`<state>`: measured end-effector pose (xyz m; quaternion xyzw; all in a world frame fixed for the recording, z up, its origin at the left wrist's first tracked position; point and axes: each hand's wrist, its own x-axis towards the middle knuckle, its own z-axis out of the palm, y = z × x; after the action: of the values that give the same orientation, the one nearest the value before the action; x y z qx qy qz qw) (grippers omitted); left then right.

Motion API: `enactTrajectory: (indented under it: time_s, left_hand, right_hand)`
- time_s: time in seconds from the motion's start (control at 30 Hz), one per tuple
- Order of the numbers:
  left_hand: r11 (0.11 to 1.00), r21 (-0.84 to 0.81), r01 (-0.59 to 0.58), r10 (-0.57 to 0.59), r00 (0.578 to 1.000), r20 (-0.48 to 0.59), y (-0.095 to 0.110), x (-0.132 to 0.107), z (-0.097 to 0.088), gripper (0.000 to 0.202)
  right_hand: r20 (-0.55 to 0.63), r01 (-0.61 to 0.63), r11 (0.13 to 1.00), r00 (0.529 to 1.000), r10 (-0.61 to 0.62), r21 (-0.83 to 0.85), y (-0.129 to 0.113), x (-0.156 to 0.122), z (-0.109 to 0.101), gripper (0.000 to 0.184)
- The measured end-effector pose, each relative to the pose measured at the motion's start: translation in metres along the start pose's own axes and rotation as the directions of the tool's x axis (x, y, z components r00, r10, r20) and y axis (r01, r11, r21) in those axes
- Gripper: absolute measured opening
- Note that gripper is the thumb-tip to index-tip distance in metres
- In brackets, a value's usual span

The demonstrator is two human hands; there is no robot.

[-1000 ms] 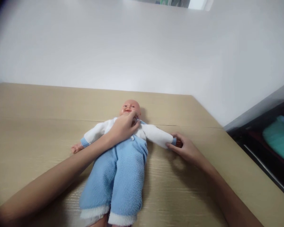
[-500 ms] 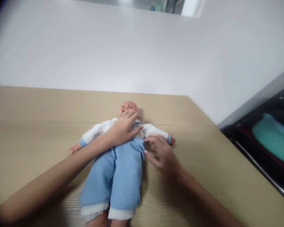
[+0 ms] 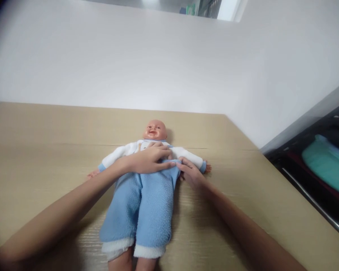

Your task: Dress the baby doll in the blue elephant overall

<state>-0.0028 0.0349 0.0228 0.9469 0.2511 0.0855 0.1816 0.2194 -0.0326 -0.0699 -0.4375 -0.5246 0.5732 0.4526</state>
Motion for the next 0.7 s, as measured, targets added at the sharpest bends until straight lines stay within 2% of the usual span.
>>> enactTrajectory:
  time_s: [0.03, 0.1, 0.2, 0.3, 0.37, 0.47, 0.53, 0.6, 0.63, 0.7]
  left_hand:
    - [1.000, -0.023, 0.015, -0.015, 1.000, 0.000, 0.001, 0.000, -0.001, 0.030]
    - [0.994, -0.075, 0.078, -0.080, 0.996, -0.027, 0.003, 0.002, 0.000, 0.027]
    - [0.980, -0.131, 0.147, -0.161, 0.981, -0.106, 0.002, 0.005, 0.006, 0.019]
    - [0.986, -0.126, 0.113, -0.135, 0.973, -0.187, -0.003, 0.007, 0.018, 0.006]
    - [0.989, -0.129, 0.073, -0.102, 0.967, -0.233, -0.007, 0.009, 0.025, 0.006]
    - [0.993, -0.116, 0.021, -0.056, 0.950, -0.308, -0.012, 0.011, 0.029, 0.009]
    - [0.996, -0.085, -0.009, -0.021, 0.937, -0.348, -0.012, 0.013, 0.028, 0.011]
    - [0.998, -0.056, -0.032, 0.009, 0.932, -0.362, -0.009, 0.015, 0.025, 0.013]
    - [0.998, -0.045, -0.041, 0.022, 0.933, -0.359, -0.008, 0.017, 0.024, 0.014]
    - [0.998, -0.026, -0.053, 0.041, 0.941, -0.336, -0.006, 0.023, 0.022, 0.020]
  right_hand:
    - [-0.023, -0.004, 1.000, 1.000, 0.004, -0.001, 0.002, 0.000, 0.001, 0.044]
    - [-0.045, 0.024, 0.993, 0.999, -0.029, -0.120, 0.004, 0.000, 0.002, 0.040]
    - [-0.070, 0.122, 0.891, 0.983, -0.168, -0.438, 0.004, -0.005, 0.003, 0.028]
    - [-0.098, 0.145, 0.712, 0.952, -0.289, -0.688, 0.002, -0.018, -0.001, 0.019]
    - [-0.085, 0.176, 0.542, 0.902, -0.422, -0.821, 0.000, -0.027, -0.010, 0.018]
    - [0.013, 0.208, 0.256, 0.799, -0.601, -0.944, -0.002, -0.038, -0.036, 0.028]
    - [0.064, 0.207, 0.164, 0.786, -0.615, -0.964, -0.002, -0.040, -0.057, 0.043]
    - [0.079, 0.223, 0.181, 0.810, -0.581, -0.958, 0.001, -0.040, -0.076, 0.058]
    - [0.067, 0.230, 0.230, 0.830, -0.554, -0.946, 0.003, -0.039, -0.083, 0.062]
    - [0.012, 0.219, 0.364, 0.870, -0.493, -0.905, 0.006, -0.035, -0.092, 0.058]
